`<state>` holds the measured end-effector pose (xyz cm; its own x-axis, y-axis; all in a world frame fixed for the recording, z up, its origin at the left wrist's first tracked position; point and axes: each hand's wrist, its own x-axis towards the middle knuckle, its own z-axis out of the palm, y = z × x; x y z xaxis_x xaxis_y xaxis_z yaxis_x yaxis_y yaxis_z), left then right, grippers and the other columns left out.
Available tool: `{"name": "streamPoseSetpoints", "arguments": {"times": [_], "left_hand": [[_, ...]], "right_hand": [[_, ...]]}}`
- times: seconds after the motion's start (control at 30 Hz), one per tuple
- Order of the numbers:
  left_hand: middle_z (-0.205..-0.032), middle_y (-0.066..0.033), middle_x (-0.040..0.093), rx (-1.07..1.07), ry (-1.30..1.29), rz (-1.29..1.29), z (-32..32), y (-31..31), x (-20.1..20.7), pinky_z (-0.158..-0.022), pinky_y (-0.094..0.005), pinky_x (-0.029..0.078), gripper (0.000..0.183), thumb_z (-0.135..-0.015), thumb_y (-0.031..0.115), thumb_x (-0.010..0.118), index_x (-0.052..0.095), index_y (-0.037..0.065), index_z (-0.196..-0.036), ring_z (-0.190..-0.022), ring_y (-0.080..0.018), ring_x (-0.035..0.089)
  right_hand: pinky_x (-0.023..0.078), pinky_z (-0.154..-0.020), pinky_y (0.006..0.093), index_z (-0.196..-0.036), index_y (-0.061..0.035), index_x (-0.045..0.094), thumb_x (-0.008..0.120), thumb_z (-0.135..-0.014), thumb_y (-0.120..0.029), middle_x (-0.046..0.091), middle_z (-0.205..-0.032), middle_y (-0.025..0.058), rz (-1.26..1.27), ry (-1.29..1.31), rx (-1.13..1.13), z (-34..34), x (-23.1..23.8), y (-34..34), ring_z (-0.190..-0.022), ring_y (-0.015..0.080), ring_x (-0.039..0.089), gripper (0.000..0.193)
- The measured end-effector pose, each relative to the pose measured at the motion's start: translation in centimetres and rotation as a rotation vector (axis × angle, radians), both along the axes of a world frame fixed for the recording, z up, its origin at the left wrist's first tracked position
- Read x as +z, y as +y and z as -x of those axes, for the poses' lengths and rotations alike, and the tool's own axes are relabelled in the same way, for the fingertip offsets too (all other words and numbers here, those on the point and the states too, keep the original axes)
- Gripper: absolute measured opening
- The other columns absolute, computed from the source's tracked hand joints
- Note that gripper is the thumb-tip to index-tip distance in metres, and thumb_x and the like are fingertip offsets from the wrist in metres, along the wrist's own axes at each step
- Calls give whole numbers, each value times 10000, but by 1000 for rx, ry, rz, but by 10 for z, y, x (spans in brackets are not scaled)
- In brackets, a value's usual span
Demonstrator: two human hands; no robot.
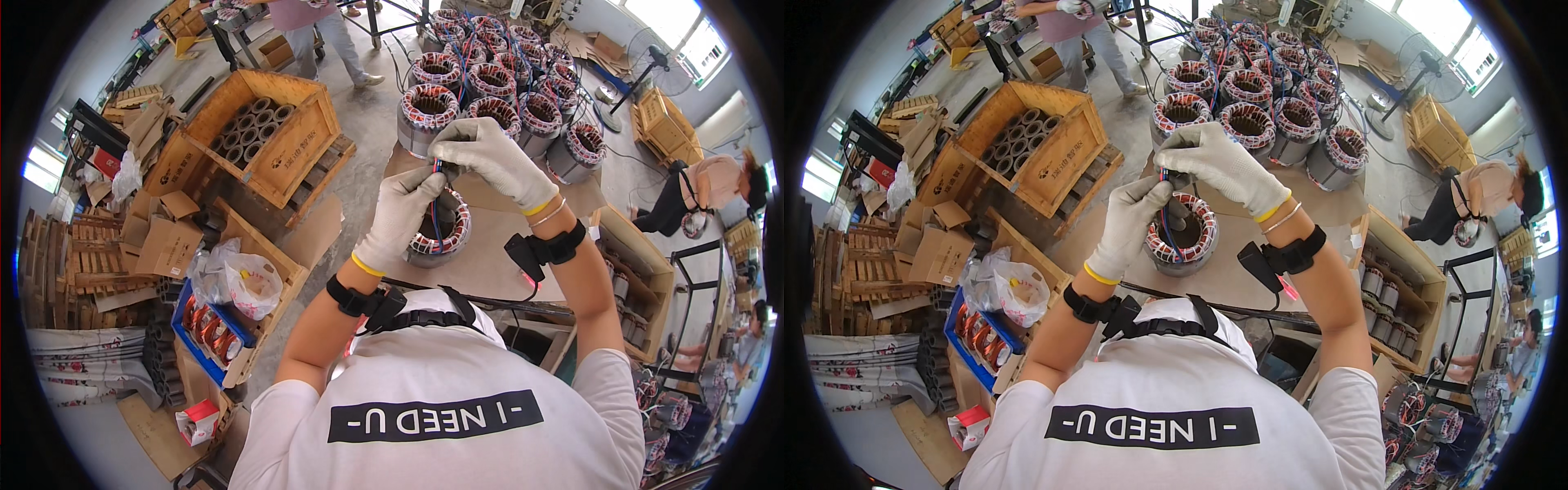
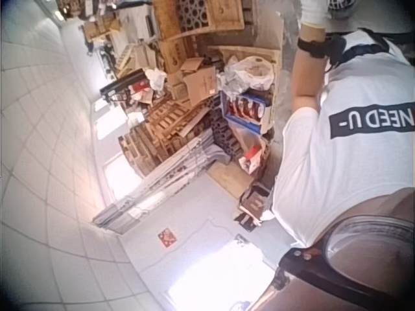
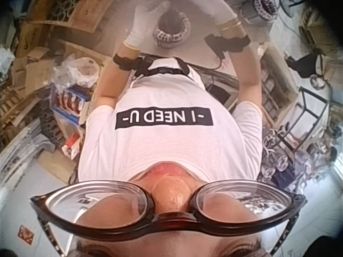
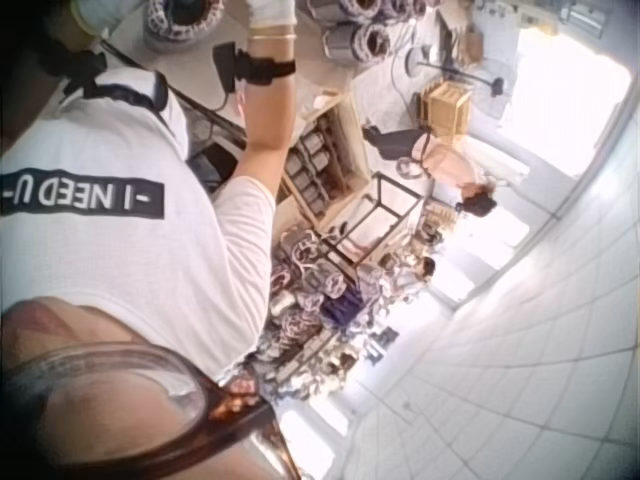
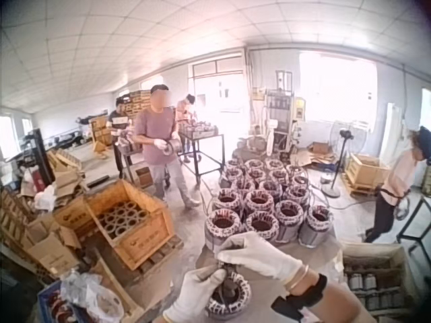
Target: Assembling the stator and internal wiring components of electric motors on a production line.
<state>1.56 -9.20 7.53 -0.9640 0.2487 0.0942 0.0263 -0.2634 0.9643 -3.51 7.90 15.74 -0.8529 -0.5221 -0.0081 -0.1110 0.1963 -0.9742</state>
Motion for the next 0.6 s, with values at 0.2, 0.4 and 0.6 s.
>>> {"name": "streamPoseSetpoints", "arguments": {"times": [0.2,0.4,0.6], "left_hand": [[-828,-24,666,47,30,48,3,1,-5,-660,-233,504,325,-974,250,607,679,-18,-1143,-704,-76,598],[-975,-72,692,-9,-38,23,4,-11,4,-805,-268,532,342,-976,266,601,657,-22,-1152,-879,-126,652],[-1003,-78,699,-73,-15,38,0,-6,15,-856,-282,529,296,-986,235,581,655,-24,-1110,-943,-136,653]], "right_hand": [[489,-688,237,-964,21,687,654,-895,-207,646,-820,17,-101,103,34,4,0,1,-747,70,580,241],[500,-761,264,-1104,21,642,588,-928,-226,649,-942,44,184,-200,-75,-6,-50,25,-851,103,591,308],[472,-856,421,-996,-57,718,699,-824,-194,671,-890,95,-321,427,35,-91,-126,20,-922,270,618,221]]}}
